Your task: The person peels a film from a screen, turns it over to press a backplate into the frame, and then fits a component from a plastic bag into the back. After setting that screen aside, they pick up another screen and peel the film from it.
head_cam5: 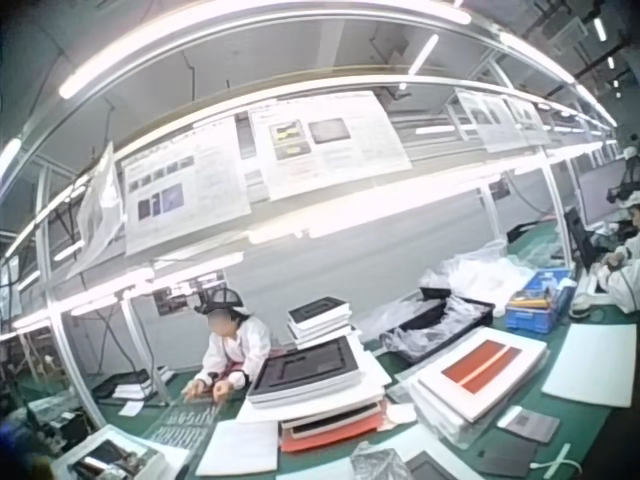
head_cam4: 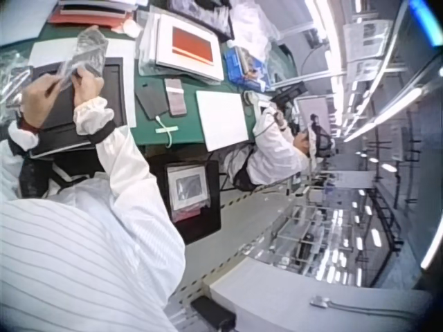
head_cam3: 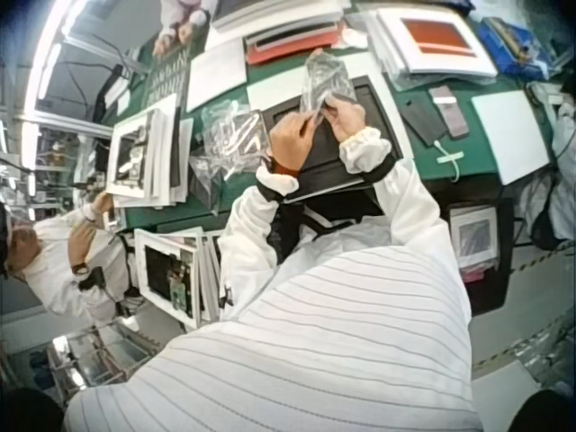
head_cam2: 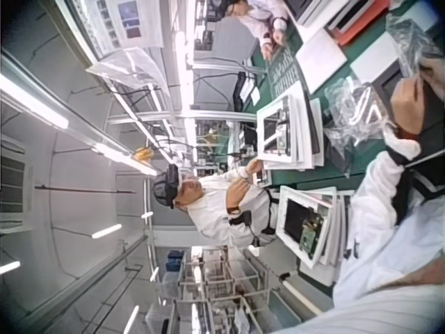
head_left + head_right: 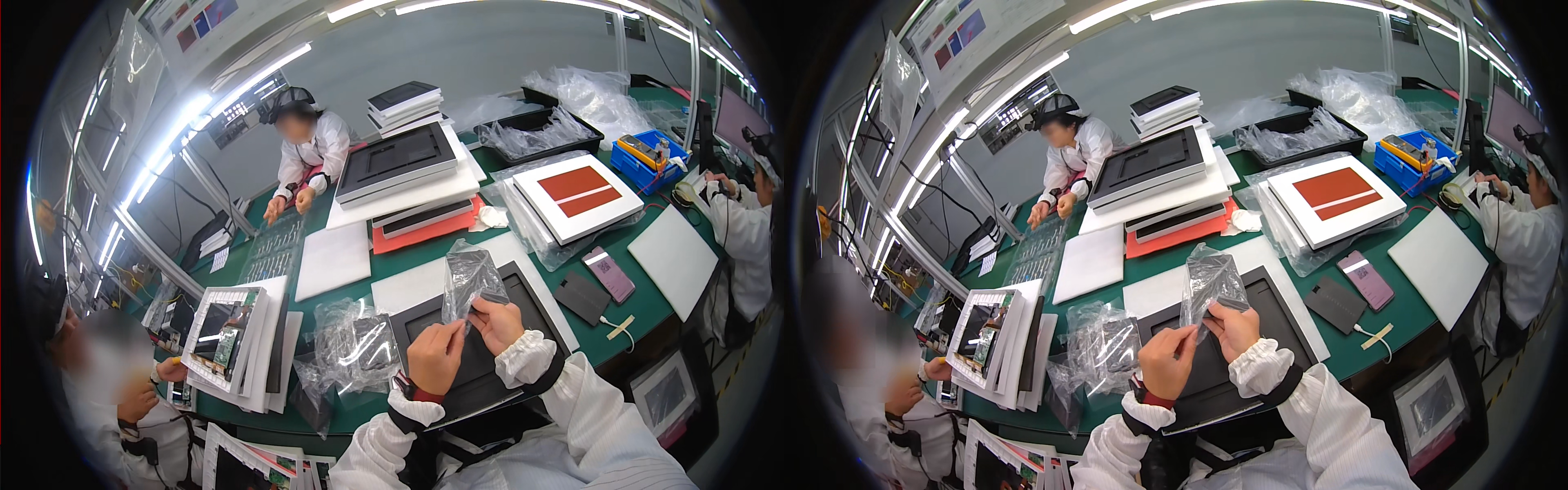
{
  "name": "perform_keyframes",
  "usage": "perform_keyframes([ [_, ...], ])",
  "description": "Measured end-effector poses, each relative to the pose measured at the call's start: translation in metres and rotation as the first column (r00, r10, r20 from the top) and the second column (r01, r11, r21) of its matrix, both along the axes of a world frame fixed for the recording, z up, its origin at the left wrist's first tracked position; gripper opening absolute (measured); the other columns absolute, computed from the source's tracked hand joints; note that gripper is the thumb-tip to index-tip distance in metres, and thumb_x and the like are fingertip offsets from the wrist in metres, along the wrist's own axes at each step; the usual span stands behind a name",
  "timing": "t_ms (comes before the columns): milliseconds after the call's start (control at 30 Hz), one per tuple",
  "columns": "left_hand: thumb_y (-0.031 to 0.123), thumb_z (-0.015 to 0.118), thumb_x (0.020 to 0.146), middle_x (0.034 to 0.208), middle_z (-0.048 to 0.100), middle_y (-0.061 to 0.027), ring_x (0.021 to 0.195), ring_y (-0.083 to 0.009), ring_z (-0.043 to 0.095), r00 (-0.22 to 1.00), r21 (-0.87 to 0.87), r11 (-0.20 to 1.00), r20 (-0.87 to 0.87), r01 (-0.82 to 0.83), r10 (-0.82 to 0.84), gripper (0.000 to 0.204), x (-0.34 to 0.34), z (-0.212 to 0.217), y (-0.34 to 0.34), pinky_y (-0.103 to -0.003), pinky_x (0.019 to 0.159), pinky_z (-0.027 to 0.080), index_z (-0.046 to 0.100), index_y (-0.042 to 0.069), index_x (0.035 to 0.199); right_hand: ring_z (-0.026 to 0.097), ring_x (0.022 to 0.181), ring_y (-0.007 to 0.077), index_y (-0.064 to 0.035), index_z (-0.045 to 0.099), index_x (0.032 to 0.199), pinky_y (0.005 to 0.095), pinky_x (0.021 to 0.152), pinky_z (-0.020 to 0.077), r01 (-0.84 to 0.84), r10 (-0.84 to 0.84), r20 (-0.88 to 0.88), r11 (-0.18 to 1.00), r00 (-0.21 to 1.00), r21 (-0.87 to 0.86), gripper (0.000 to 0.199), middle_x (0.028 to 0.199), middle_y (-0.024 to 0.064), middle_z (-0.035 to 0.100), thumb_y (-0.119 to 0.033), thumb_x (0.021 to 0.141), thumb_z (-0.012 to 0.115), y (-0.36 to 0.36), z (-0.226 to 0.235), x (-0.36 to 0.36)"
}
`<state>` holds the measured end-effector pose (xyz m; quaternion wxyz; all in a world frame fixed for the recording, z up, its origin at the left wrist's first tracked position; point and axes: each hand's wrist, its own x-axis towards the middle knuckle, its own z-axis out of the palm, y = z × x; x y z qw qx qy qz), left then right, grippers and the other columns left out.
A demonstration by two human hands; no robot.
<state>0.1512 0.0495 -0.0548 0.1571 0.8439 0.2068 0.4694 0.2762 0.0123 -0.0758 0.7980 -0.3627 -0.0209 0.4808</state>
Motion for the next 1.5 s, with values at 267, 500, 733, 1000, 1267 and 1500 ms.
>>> perform_keyframes([
  [267,0.004,0.067,0.071,0.068,0.058,-0.0092,0.06,-0.026,0.057,0.989,-0.04,0.989,-0.036,0.143,-0.144,0.013,0.009,0.001,-0.02,-0.033,0.053,0.046,0.064,0.005,0.084,0.061,0.084,0.0266,0.0064,0.052,0.104,0.0377,0.074,0.0518,-0.184,0.219,-0.134,0.954,0.966,0.236,0.021,0.094,0.0164,0.06,-0.004,0.089,0.043,0.012,-0.015,0.008],
  [500,0.006,0.065,0.079,0.071,0.064,-0.0094,0.059,-0.0115,0.059,0.985,-0.258,0.962,0.169,0.084,-0.041,0.01,0.012,0.024,-0.001,-0.023,0.055,0.046,0.066,-0.001,0.086,0.062,0.079,0.0243,0.0035,0.053,0.098,0.035,0.074,0.0519,-0.013,0.02,-0.052,0.99,0.998,0.137,0.02,0.086,0.0131,0.06,-0.011,0.085,0.048,0.025,0.003,-0.005],
  [733,0.01,0.065,0.081,0.075,0.064,-0.0047,0.065,-0.0126,0.06,0.915,-0.526,0.777,0.375,0.344,-0.151,0.016,0.004,0.048,0.031,-0.023,0.061,0.047,0.064,0.001,0.094,0.061,0.083,0.0227,0.0043,0.035,0.115,0.0396,0.069,0.0568,-0.15,0.166,0.315,0.986,0.934,-0.073,0.043,0.102,0.0169,0.054,0.003,0.077,0.054,0.029,0.05,0.012],
  [1000,0.018,0.065,0.084,0.114,0.054,-0.02,0.106,-0.0237,0.054,0.745,-0.696,0.283,0.657,0.659,-0.12,0.074,-0.024,0.017,0.092,-0.032,0.089,0.043,0.017,0.0,0.138,0.06,0.09,0.0169,-0.0133,0.02,0.139,0.037,0.07,0.0556,-0.541,0.464,0.455,0.84,0.76,0.047,0.069,0.12,0.0096,0.051,0.007,0.082,0.053,0.011,0.065,0.038],
  [1267,0.004,0.059,0.085,0.097,0.061,-0.0122,0.084,-0.0196,0.062,0.806,-0.744,0.389,0.591,0.544,0.003,0.029,-0.025,0.006,0.084,-0.031,0.079,0.05,0.051,-0.003,0.111,0.059,0.098,0.0172,-0.0023,0.032,0.135,0.0314,0.072,0.055,-0.545,0.464,0.39,0.829,0.795,0.125,0.046,0.12,0.0105,0.053,-0.011,0.092,0.045,0.011,0.051,0.051],
  [1500,0.001,0.062,0.081,0.109,0.057,-0.0138,0.096,-0.019,0.059,0.78,-0.7,0.346,0.567,0.625,-0.264,0.063,-0.016,0.007,0.093,-0.029,0.082,0.049,0.028,0.003,0.135,0.054,0.107,0.0195,-0.006,0.027,0.137,0.0274,0.069,0.0558,-0.676,0.593,0.411,0.732,0.693,0.083,0.076,0.125,0.014,0.047,0.0,0.074,0.069,-0.002,0.065,0.05],
])
